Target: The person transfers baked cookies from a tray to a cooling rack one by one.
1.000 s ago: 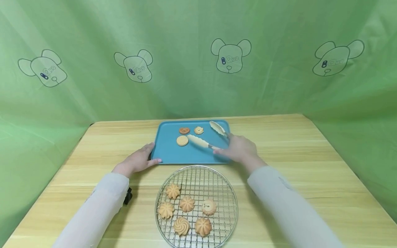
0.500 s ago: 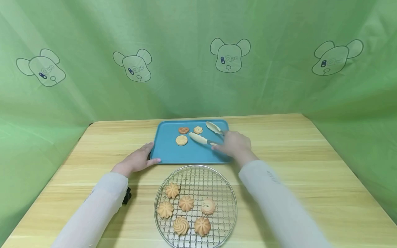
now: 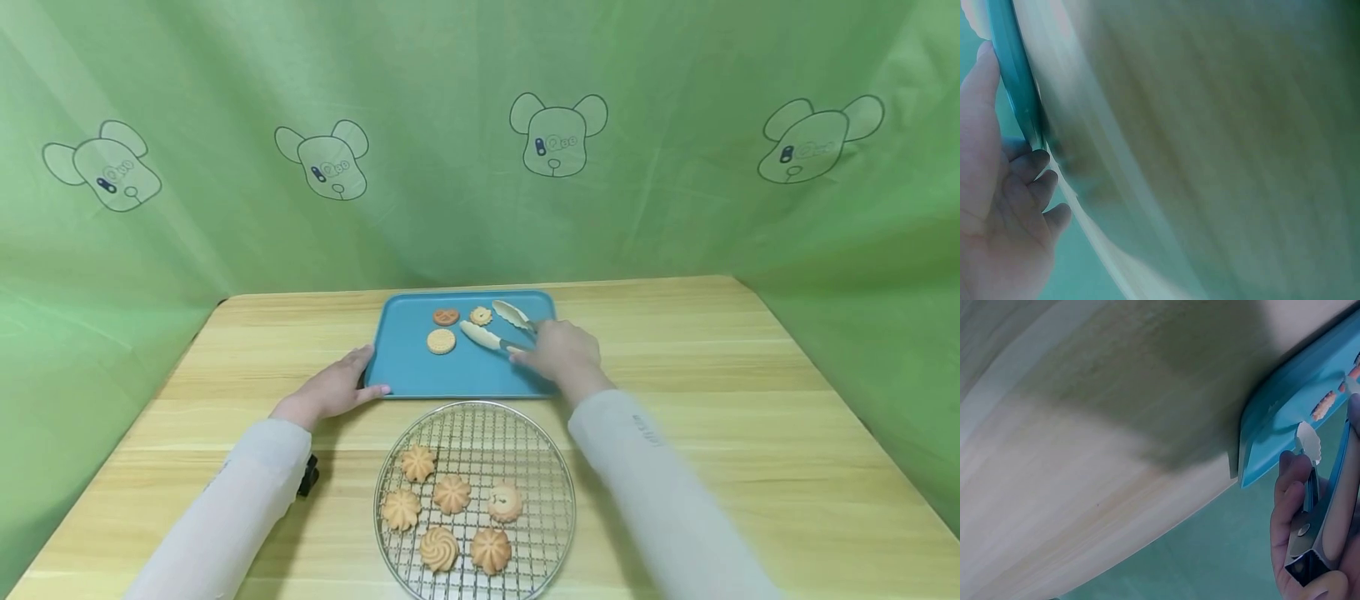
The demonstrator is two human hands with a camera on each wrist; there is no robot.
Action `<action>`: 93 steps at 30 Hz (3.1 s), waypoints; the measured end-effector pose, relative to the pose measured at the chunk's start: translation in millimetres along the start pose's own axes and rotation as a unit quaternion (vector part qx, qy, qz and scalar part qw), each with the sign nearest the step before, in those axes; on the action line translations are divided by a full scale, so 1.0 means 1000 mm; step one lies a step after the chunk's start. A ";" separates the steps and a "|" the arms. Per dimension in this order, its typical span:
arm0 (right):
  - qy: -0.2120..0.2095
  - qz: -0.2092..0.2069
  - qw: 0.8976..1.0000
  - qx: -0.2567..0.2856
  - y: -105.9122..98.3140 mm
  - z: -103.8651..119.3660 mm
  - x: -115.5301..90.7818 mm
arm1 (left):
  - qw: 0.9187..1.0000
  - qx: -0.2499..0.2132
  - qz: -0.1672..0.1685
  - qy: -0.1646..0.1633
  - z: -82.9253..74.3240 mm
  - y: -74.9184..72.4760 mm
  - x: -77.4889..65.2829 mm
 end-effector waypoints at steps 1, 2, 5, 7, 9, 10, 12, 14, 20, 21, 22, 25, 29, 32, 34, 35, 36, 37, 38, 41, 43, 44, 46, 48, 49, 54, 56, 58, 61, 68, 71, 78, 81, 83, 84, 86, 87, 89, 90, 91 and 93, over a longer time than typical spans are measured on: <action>0.001 -0.002 1.000 0.000 0.001 0.000 0.000 | 1.000 0.001 0.000 0.000 0.000 0.000 0.000; 0.003 -0.004 1.000 0.000 0.001 0.000 0.001 | 1.000 0.000 0.000 0.000 0.000 0.000 0.000; 0.006 -0.010 1.000 0.002 0.002 0.002 0.001 | 1.000 0.000 -0.001 0.001 0.000 0.000 -0.001; 0.009 -0.015 1.000 0.003 0.002 0.003 0.001 | 1.000 -0.002 -0.001 0.001 0.000 0.000 -0.001; 0.012 -0.018 1.000 0.005 0.003 0.005 0.000 | 1.000 -0.002 -0.002 0.001 0.000 0.000 -0.001; 0.013 -0.019 1.000 0.005 0.003 0.005 0.000 | 1.000 -0.002 -0.002 0.001 0.000 0.000 -0.001; 0.018 -0.020 1.000 0.007 0.005 0.005 0.001 | 1.000 -0.002 -0.003 0.000 0.000 0.000 -0.001; 0.020 -0.022 1.000 0.007 0.006 0.006 0.001 | 1.000 -0.001 -0.004 -0.001 0.000 0.000 -0.001; 0.027 -0.027 0.999 0.005 0.007 0.008 0.001 | 1.000 -0.002 -0.002 -0.002 0.000 0.000 -0.001; 0.029 -0.027 0.999 0.006 0.006 0.009 0.000 | 1.000 -0.001 -0.002 -0.003 -0.001 -0.001 -0.001; 0.031 -0.027 0.999 0.006 0.006 0.010 0.000 | 1.000 0.000 -0.002 -0.002 -0.001 -0.001 -0.001; 0.033 -0.027 0.999 0.010 0.007 0.011 0.000 | 1.000 0.003 -0.003 -0.001 -0.001 -0.001 -0.001; 0.035 -0.028 0.999 0.013 0.006 0.010 -0.002 | 1.000 0.000 0.000 0.000 -0.001 -0.001 -0.001; 0.034 -0.028 0.999 0.015 0.006 0.009 -0.003 | 1.000 -0.001 0.003 -0.002 -0.001 -0.001 -0.001; 0.030 -0.029 0.999 0.015 0.006 0.008 -0.003 | 1.000 0.002 0.003 -0.002 0.000 0.000 0.000; 0.028 -0.028 0.999 0.015 0.006 0.008 -0.003 | 1.000 0.002 0.004 -0.003 0.000 0.000 0.000; 0.025 -0.028 0.999 0.015 0.006 0.008 -0.004 | 1.000 0.004 0.004 -0.004 0.001 0.000 0.000; 0.023 -0.027 0.999 0.016 0.005 0.008 -0.004 | 1.000 0.004 0.003 -0.002 0.001 0.000 0.000; 0.021 -0.027 0.999 0.015 0.005 0.008 -0.004 | 1.000 0.006 0.004 -0.003 0.001 0.000 0.000; 0.015 -0.025 0.999 0.018 0.003 0.007 -0.006 | 1.000 0.005 0.005 -0.002 0.000 0.000 0.000; 0.012 -0.029 0.999 0.021 0.000 0.006 -0.008 | 1.000 0.002 0.005 -0.001 -0.001 -0.001 -0.001; 0.010 -0.031 0.999 0.023 -0.002 0.006 -0.009 | 1.000 0.002 0.005 -0.002 -0.001 -0.001 -0.002; 0.005 -0.037 0.999 0.027 -0.004 0.004 -0.012 | 1.000 -0.001 0.003 0.000 -0.002 -0.001 -0.003; 0.002 -0.045 0.998 0.032 -0.007 0.001 -0.015 | 1.000 -0.001 0.003 -0.001 -0.002 -0.002 -0.003; 0.000 -0.049 0.998 0.034 -0.008 0.000 -0.017 | 1.000 0.000 0.002 -0.002 -0.002 -0.002 -0.003; -0.015 -0.061 0.997 0.044 -0.011 -0.005 -0.026 | 1.000 0.000 0.003 0.000 -0.002 -0.001 -0.002; -0.018 -0.063 0.997 0.046 -0.011 -0.007 -0.029 | 1.000 -0.002 0.003 0.000 -0.002 -0.001 -0.002; -0.020 -0.067 0.996 0.046 -0.012 -0.008 -0.033 | 1.000 -0.001 0.002 0.001 -0.001 -0.001 -0.002; -0.023 -0.073 0.996 0.046 -0.013 -0.010 -0.039 | 1.000 0.000 0.002 -0.001 -0.001 -0.001 -0.002; -0.037 -0.082 0.995 0.052 -0.016 -0.016 -0.056 | 1.000 0.004 0.003 -0.002 0.000 0.001 -0.001; -0.041 -0.082 0.994 0.052 -0.016 -0.019 -0.063 | 1.000 0.007 0.005 -0.005 0.001 0.001 0.000; -0.062 -0.097 0.992 0.042 -0.016 -0.021 -0.076 | 1.000 0.001 -0.001 -0.002 -0.001 -0.001 -0.002; -0.071 -0.105 0.991 0.040 -0.017 -0.020 -0.082 | 1.000 0.001 -0.002 0.000 -0.001 -0.001 -0.002; -0.074 -0.109 0.990 0.040 -0.018 -0.020 -0.086 | 1.000 0.001 -0.001 0.000 -0.001 0.000 -0.001; -0.074 -0.110 0.990 0.040 -0.018 -0.020 -0.088 | 1.000 0.000 -0.001 0.000 -0.001 0.000 -0.002; -0.076 -0.113 0.990 0.040 -0.019 -0.020 -0.093 | 1.000 0.000 0.000 0.000 -0.001 0.000 -0.001; -0.078 -0.114 0.990 0.040 -0.020 -0.020 -0.096 | 1.000 -0.001 -0.001 -0.001 -0.001 0.000 -0.002; -0.080 -0.117 0.989 0.040 -0.020 -0.021 -0.100 | 1.000 -0.001 -0.001 -0.001 -0.001 -0.001 -0.002; -0.083 -0.119 0.989 0.039 -0.021 -0.022 -0.102 | 1.000 0.000 -0.001 -0.002 -0.001 -0.001 -0.002; -0.085 -0.121 0.988 0.038 -0.021 -0.023 -0.105 | 1.000 0.000 -0.001 -0.002 -0.001 -0.001 -0.001; -0.089 -0.122 0.988 0.035 -0.021 -0.025 -0.109 | 1.000 0.002 -0.001 -0.002 -0.001 0.000 -0.001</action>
Point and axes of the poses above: each hand's wrist, its own x-axis towards the middle knuckle, its own y-axis out of the palm, z = x × y, the point moved 7 cm from there along x, towards the middle knuckle, and after that the axes turned 8 degrees about -y, right-handed, at the moved point
